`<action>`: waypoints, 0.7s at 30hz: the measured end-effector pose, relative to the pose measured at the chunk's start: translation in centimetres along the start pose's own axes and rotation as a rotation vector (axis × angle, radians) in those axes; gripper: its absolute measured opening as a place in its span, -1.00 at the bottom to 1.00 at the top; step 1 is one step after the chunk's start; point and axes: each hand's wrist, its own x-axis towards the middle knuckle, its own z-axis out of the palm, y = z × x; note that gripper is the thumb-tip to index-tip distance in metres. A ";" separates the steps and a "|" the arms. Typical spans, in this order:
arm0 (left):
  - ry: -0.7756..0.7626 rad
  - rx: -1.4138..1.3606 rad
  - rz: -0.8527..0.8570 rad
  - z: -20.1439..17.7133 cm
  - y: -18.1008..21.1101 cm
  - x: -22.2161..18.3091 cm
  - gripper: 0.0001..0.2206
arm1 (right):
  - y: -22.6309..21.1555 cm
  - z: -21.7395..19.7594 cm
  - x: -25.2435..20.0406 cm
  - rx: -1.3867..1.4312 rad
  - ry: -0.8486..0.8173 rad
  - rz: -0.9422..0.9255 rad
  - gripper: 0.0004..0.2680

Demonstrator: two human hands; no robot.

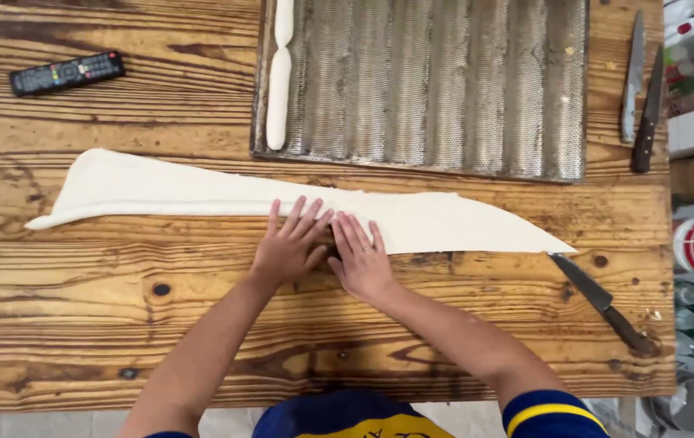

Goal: Cutting strips of dough and rolling them into long cylinders on a wooden table

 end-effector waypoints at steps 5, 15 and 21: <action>-0.063 0.013 -0.118 -0.1 1.7 1.6 -0.31 | 7.1 -2.4 4.4 -0.014 -0.002 0.137 -0.43; 0.016 0.092 -0.013 0.7 3.5 4.8 -0.32 | 9.8 -7.0 3.2 0.012 -0.179 0.248 -0.39; 0.011 -0.057 0.117 3.6 7.4 4.6 -0.31 | 12.1 -1.1 -1.9 -0.112 0.146 0.060 -0.50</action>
